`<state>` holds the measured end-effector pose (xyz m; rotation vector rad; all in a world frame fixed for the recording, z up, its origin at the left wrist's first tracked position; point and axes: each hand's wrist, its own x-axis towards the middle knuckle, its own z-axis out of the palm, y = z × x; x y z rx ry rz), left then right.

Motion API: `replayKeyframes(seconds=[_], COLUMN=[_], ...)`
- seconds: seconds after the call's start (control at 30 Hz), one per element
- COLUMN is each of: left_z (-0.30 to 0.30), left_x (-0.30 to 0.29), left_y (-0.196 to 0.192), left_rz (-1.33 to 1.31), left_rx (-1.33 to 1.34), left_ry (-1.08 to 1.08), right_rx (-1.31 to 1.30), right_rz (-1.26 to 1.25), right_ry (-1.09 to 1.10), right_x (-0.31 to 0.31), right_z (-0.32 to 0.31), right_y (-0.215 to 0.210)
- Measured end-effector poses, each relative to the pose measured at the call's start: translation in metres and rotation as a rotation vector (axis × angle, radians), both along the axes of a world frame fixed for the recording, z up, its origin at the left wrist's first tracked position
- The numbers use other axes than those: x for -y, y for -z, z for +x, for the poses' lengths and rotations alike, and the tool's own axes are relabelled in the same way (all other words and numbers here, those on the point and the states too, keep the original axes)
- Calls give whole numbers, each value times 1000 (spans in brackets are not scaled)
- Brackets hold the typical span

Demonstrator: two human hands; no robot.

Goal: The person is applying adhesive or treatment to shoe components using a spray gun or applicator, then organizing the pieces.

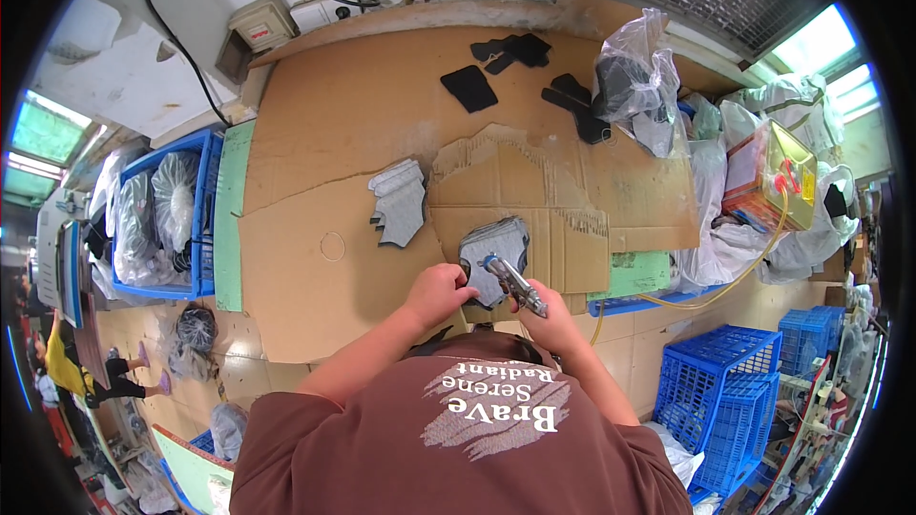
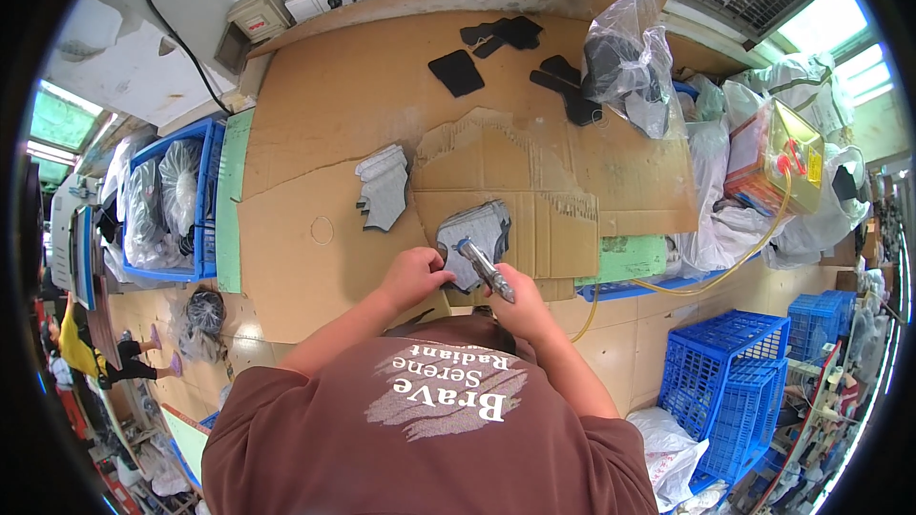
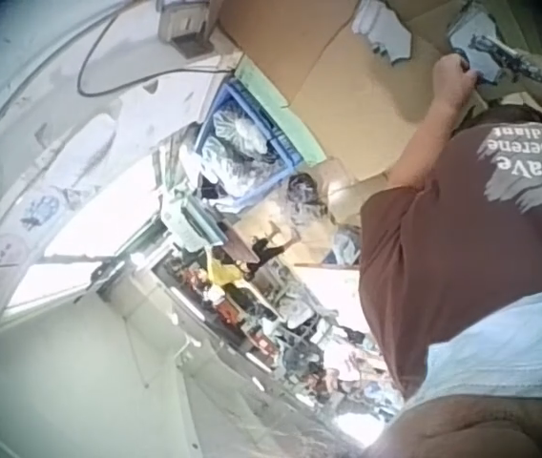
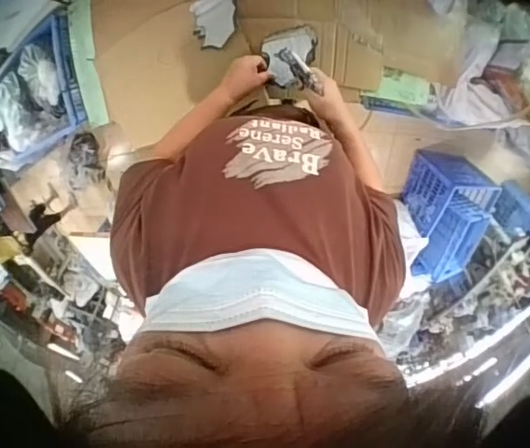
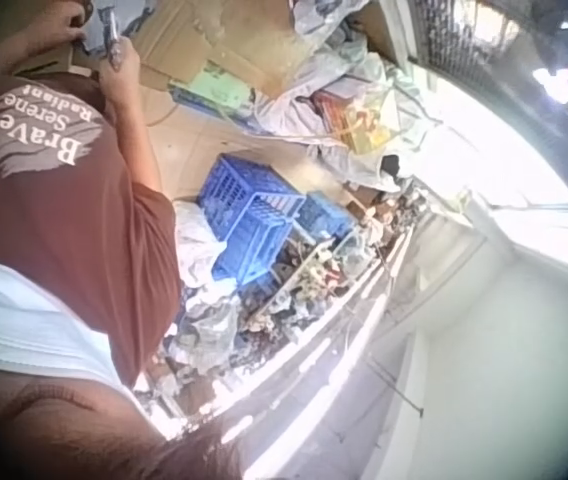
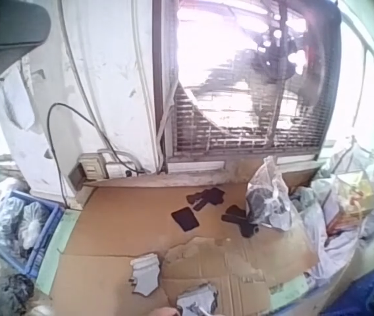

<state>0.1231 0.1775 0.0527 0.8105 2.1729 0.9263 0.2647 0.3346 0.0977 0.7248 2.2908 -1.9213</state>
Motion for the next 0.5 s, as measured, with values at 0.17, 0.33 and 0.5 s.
replayKeyframes(seconds=[0.17,0.33,0.5], left_z=[1,2,2], left_x=[-3,-3,-2], left_y=[3,7,8], left_rz=[-10,33,28], left_rx=[-134,-191,-214], left_ry=[91,75,87], right_rx=[-21,-13,-43], right_rz=[-22,-51,-83], right_ry=[9,18,95], right_x=[1,2,-3], right_z=[0,0,8], right_y=[8,11,19])
